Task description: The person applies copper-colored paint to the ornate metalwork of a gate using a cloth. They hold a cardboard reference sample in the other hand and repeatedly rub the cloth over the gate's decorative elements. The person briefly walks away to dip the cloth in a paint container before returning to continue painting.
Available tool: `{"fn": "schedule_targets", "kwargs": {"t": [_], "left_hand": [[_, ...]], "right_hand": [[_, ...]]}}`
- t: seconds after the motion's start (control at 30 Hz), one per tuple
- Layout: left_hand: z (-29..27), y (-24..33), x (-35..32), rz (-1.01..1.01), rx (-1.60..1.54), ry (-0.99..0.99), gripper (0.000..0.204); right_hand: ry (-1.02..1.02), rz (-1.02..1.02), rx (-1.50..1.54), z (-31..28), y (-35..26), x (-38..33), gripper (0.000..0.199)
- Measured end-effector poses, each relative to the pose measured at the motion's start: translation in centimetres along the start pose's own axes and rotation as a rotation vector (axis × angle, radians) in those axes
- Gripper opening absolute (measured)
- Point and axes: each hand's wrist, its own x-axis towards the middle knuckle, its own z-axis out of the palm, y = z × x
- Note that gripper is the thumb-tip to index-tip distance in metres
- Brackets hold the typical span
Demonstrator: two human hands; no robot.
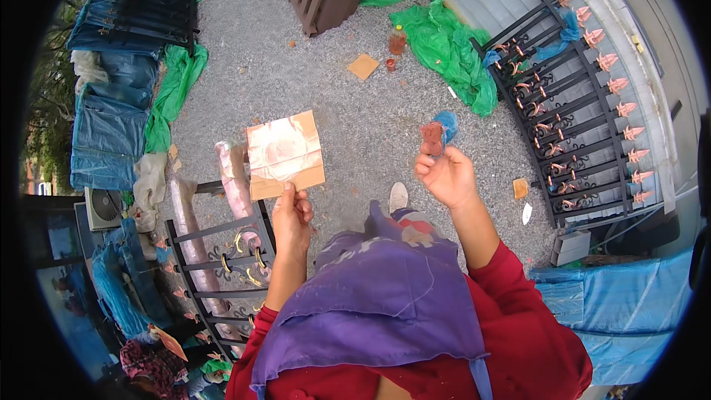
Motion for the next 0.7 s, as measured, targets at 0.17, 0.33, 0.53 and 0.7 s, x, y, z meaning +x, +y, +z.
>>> {"fn": "schedule_targets", "kwargs": {"t": [0.17, 0.33, 0.53, 0.7], "left_hand": [[6.6, -0.3, 1.3, -0.015, 0.121, -0.041, 0.029], [10.7, -0.1, 3.4, -0.078, 0.287, -0.160, 0.035], [14.8, 3.9, 7.5, -0.104, 0.371, -0.314, 0.037], [17.3, 9.2, 13.2, -0.064, 0.364, -0.401, 0.037]], "right_hand": [[-0.013, 0.052, 0.000, 1.6, -4.3, 3.1, 0.032], [-0.054, -0.018, -0.146, 2.4, -5.8, 6.6, 0.028], [-0.005, -0.487, -1.006, 4.5, -5.5, 10.9, 0.025], [-0.124, -0.781, -1.578, 8.3, -6.6, 15.6, 0.015]]}}
